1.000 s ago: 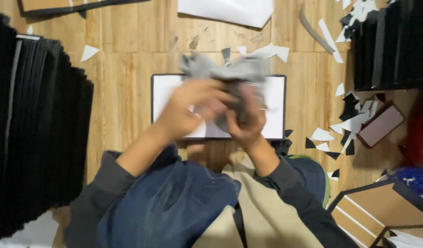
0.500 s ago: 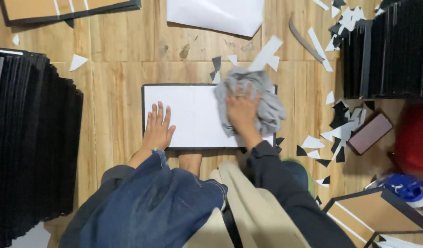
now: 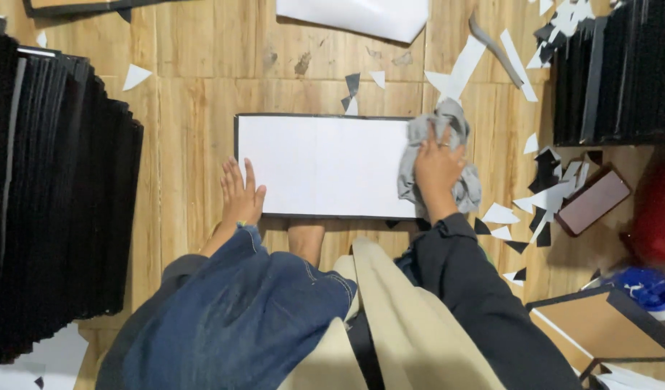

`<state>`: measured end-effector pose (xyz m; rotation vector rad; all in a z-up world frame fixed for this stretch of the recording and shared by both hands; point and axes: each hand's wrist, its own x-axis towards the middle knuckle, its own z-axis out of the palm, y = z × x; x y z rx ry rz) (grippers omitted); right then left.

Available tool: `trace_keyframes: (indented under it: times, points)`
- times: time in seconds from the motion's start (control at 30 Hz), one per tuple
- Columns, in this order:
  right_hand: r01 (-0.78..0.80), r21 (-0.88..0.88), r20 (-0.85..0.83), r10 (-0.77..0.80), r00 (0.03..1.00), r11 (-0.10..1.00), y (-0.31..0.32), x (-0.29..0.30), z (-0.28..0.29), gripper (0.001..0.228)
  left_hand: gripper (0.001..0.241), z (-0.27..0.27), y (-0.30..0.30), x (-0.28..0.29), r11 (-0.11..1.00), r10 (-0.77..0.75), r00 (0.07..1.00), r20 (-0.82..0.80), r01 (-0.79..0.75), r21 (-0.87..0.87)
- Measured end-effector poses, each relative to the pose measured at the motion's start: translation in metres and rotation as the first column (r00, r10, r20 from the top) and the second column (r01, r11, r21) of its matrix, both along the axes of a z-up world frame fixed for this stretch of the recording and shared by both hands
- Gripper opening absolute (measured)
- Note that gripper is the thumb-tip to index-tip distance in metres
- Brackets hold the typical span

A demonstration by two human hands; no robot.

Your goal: The person sits on a wooden floor and wipes the white pages of a photo album with a grey cloth. They flip through the pages, clean both sides, and handle the album repeatedly. The person also picks up and places down other albums and cardboard pieces during the process.

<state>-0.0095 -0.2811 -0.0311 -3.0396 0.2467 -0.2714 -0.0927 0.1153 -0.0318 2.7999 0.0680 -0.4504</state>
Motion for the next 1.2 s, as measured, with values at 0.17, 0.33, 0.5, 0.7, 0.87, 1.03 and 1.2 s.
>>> trace_keyframes:
  times: [0.17,0.33,0.5,0.7,0.87,1.03,1.2]
  points:
    - [0.154,-0.062,0.257,-0.134,0.957,0.986,-0.077,0.001,-0.046,0.025,0.066,-0.05,0.016,-0.02,0.913,0.391,0.92,0.005,-0.388,-0.131]
    - [0.032,0.239,0.241,-0.091,0.966,0.971,0.016,-0.023,0.08,0.024,0.07,-0.073,0.033,-0.013,0.76,0.616,0.775,-0.14,-0.632,-0.154]
    - [-0.377,0.301,-0.163,0.436,0.885,0.876,0.173,-0.058,0.111,0.05,0.079,-0.055,0.034,0.008,0.724,0.627,0.724,-0.287,-0.678,-0.127]
    - [-0.472,0.175,0.16,0.447,0.88,0.864,0.16,-0.073,0.019,0.017,0.076,-0.007,0.018,0.012,0.778,0.573,0.778,-0.257,-0.615,-0.127]
    - [-0.197,0.012,0.028,0.196,0.98,0.98,0.066,-0.024,0.007,0.027,0.075,-0.012,0.022,0.014,0.769,0.578,0.779,-0.244,-0.619,-0.156]
    - [0.165,0.156,-0.099,-0.151,0.984,0.974,0.008,-0.012,0.012,0.038,0.075,-0.015,0.021,0.016,0.762,0.583,0.781,-0.226,-0.622,-0.181]
    - [-0.282,-0.159,0.147,0.305,0.941,0.946,0.078,-0.051,0.021,0.033,0.074,-0.011,0.018,0.011,0.745,0.585,0.773,-0.247,-0.632,-0.213]
